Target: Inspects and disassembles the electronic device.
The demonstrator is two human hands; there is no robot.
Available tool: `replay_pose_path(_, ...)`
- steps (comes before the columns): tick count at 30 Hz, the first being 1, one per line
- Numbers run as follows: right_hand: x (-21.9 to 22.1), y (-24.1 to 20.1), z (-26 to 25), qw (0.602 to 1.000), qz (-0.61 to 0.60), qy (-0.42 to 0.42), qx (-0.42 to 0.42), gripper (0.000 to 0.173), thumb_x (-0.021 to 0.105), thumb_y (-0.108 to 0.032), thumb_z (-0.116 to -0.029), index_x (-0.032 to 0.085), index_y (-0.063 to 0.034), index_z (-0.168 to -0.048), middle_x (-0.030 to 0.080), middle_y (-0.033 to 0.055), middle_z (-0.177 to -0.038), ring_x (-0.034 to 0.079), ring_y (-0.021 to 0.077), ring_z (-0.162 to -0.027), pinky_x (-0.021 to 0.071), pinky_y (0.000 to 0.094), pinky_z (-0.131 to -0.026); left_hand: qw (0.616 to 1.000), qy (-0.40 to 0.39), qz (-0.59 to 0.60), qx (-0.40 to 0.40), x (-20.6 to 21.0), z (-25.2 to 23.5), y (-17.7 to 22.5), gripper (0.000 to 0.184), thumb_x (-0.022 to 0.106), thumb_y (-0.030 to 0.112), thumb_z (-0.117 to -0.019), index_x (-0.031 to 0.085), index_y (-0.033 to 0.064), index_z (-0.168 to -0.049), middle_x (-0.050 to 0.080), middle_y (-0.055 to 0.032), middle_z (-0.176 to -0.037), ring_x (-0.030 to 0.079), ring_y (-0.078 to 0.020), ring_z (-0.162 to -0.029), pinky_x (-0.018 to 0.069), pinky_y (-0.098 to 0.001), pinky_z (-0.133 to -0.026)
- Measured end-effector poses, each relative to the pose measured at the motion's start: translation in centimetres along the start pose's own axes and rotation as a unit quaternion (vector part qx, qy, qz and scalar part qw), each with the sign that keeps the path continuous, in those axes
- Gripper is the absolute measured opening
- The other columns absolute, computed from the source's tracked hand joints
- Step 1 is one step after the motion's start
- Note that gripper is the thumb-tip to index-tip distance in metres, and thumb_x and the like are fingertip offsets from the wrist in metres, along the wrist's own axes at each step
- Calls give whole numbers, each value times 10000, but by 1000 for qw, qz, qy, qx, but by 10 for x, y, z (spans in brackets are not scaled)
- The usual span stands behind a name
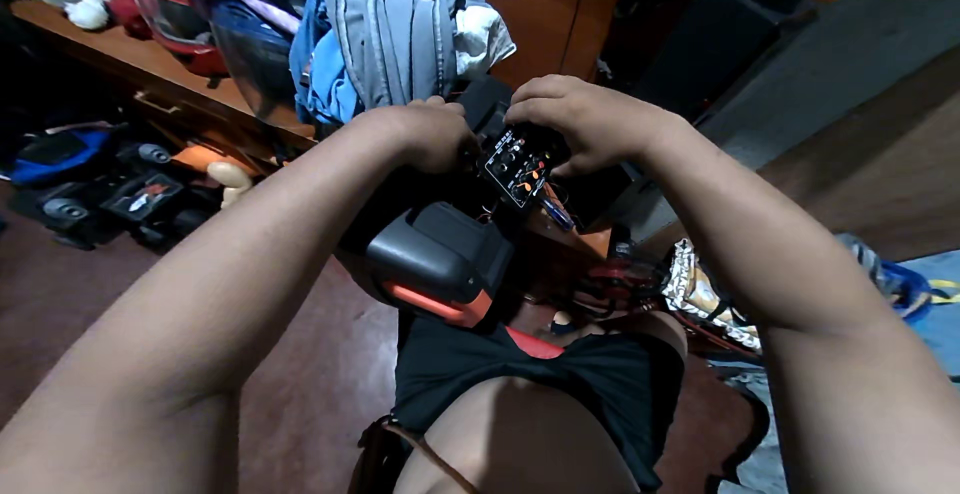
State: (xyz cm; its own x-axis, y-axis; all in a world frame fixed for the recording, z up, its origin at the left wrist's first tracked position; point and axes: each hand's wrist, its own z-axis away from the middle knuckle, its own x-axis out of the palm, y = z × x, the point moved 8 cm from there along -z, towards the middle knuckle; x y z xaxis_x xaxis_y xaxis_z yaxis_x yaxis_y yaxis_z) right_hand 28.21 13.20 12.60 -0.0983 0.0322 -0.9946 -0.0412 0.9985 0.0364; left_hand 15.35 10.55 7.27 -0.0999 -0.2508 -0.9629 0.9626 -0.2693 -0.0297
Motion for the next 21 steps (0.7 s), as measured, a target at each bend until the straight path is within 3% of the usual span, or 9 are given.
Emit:
replay_pose_path(4, 2, -3, -3, 1000, -5, 2, -7, 767, 904, -204, -669, 607, -101, -1368, 574, 136, -1418, 520, 329, -1348, 429, 509, -1136, 1000, -23, -3, 10, 1, 3, 1, 268, 612, 377, -1028, 747, 183, -1153, 577, -181, -1273, 507, -429, -1239, 430, -650, -965)
replay_pose_path(6, 2, -5, -3, 1000, -5, -1, -7, 759, 899, -192, -673, 607, -105, -1368, 574, 132, -1414, 521, 328, -1344, 426, 513, -1132, 998, -49, 8, 26, -1, 7, 3, 342, 700, 421, -967, 731, 197, -1223, 564, -169, -1287, 503, -406, -1233, 433, -624, -965)
replay_pose_path(9, 2, -5, 0, 1000, -2, -5, -1, 763, 898, -198, -677, 605, -108, -1376, 574, 129, -1421, 516, 330, -1352, 421, 516, -1134, 996, -85, -6, 40, -6, 13, 5, 505, 823, 337, -874, 678, 217, -1342, 560, -167, -1339, 514, -384, -1243, 441, -581, -999)
replay_pose_path(13, 2, -2, 4, 1000, 4, -3, 1, 764, 902, -217, -676, 604, -108, -1372, 579, 131, -1412, 525, 337, -1338, 428, 538, -1116, 994, -62, -44, 73, -5, 3, 7, 374, 773, 445, -909, 741, 201, -1191, 602, -150, -1246, 540, -384, -1209, 423, -625, -1001)
replay_pose_path(17, 3, 1, 8, 1000, 5, -1, 4, 770, 906, -213, -673, 603, -110, -1373, 579, 132, -1413, 520, 339, -1345, 417, 546, -1124, 993, -51, -72, 73, 1, -10, 14, 412, 699, 551, -931, 766, 156, -1030, 609, -139, -1230, 534, -373, -1204, 389, -625, -1011)
replay_pose_path(19, 4, 1, 10, 1000, 6, -2, 3, 776, 903, -212, -674, 600, -114, -1381, 579, 129, -1414, 521, 334, -1345, 415, 544, -1124, 992, -31, -101, 76, 5, -14, 20, 423, 703, 534, -934, 763, 130, -1043, 639, -147, -1214, 544, -385, -1206, 394, -625, -1014)
replay_pose_path(21, 4, 2, 12, 1000, 5, 0, 0, 780, 905, -213, -674, 599, -110, -1384, 578, 130, -1418, 518, 338, -1349, 411, 554, -1124, 992, 10, -104, 70, 7, -15, 22, 429, 766, 450, -885, 729, 99, -1129, 645, -158, -1225, 541, -395, -1223, 397, -611, -1004)
